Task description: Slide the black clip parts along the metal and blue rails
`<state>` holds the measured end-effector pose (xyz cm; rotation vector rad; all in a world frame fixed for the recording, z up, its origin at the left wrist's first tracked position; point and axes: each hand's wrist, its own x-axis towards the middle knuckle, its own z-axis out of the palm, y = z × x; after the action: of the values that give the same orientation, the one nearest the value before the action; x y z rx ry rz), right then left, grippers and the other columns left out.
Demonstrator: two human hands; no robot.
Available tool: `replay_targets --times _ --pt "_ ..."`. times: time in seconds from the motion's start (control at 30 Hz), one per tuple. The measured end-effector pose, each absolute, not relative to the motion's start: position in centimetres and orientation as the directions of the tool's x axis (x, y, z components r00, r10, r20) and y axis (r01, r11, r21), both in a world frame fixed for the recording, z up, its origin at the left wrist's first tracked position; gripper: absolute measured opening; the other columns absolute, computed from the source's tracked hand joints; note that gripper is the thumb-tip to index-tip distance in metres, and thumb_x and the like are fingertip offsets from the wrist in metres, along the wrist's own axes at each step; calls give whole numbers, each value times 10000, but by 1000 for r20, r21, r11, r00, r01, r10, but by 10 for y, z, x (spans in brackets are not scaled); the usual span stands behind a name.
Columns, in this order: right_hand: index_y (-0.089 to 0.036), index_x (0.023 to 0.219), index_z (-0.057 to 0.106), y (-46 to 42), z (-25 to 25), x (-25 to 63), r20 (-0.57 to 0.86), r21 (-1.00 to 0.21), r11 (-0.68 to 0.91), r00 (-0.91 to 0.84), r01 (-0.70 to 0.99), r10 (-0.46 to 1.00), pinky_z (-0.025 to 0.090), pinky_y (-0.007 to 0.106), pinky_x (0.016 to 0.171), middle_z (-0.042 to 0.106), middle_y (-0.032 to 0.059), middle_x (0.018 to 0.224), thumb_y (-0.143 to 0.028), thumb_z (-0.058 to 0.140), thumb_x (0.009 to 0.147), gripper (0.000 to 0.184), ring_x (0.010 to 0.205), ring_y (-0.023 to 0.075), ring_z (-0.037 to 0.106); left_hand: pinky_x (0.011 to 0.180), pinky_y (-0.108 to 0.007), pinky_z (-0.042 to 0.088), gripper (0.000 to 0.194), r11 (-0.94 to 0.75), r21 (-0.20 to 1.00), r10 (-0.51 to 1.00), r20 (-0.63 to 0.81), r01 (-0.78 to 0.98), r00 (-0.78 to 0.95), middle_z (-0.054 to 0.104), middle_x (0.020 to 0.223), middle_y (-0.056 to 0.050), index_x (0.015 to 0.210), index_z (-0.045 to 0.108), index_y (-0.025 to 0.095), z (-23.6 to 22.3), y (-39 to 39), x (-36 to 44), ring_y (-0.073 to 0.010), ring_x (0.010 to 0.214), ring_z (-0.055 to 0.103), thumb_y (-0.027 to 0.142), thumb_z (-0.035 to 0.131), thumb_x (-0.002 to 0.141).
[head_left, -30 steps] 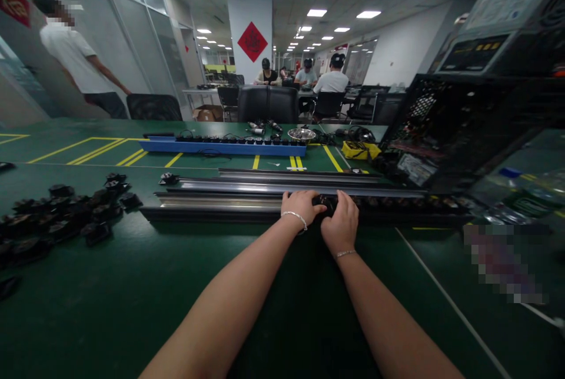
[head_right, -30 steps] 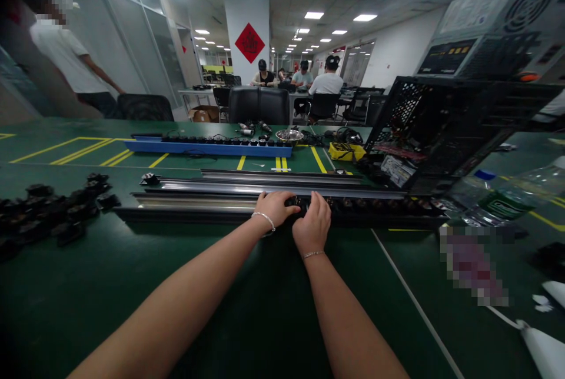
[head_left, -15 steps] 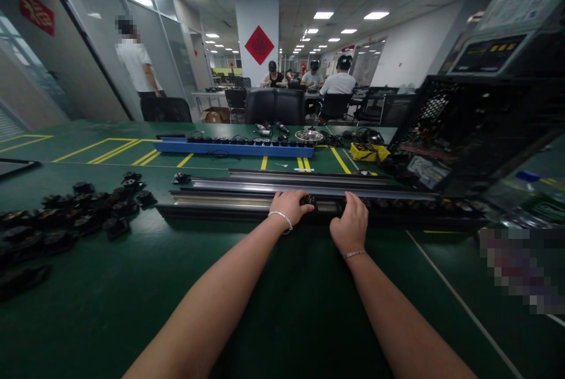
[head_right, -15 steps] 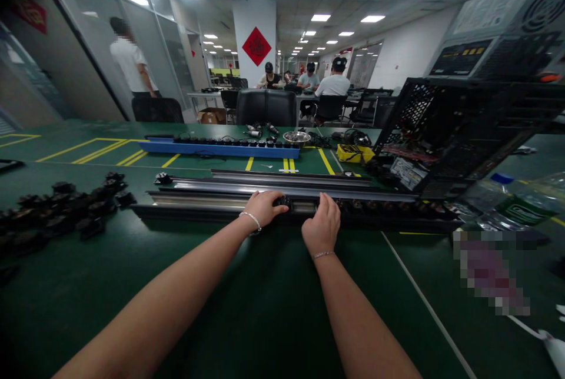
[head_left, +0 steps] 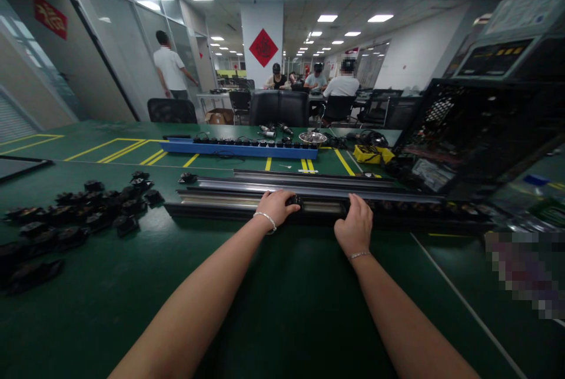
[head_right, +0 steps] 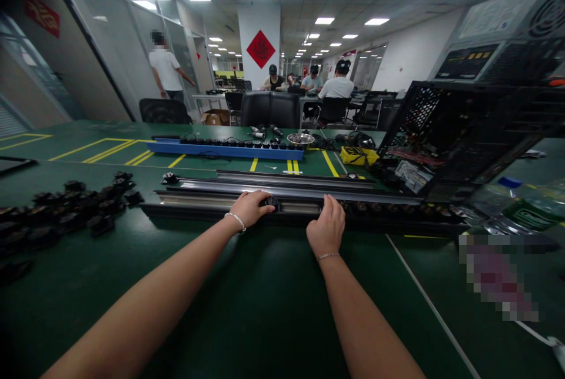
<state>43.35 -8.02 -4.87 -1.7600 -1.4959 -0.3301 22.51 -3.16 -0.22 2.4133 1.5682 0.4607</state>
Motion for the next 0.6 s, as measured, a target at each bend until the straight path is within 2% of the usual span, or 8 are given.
replay_targets --times 0.2,0.6 --pt "-82 1254 449 -82 -46 432 630 -407 -4 284 914 723 346 457 1000 479 176 1266 -83 412 641 614 1218 271 391 1084 -394 259 436 -391 332 920 113 858 376 563 1295 -35 1214 520 278 -7 -26 200 -199 1312 368 493 467 838" --pt "-65 1265 441 -80 -48 434 633 -407 13 272 913 725 323 451 1033 467 184 1272 -82 434 626 639 1216 271 375 1086 -333 271 432 -347 321 937 90 881 336 557 1303 -34 1218 528 274 -5 -21 157 -188 1257 443 464 493 832"
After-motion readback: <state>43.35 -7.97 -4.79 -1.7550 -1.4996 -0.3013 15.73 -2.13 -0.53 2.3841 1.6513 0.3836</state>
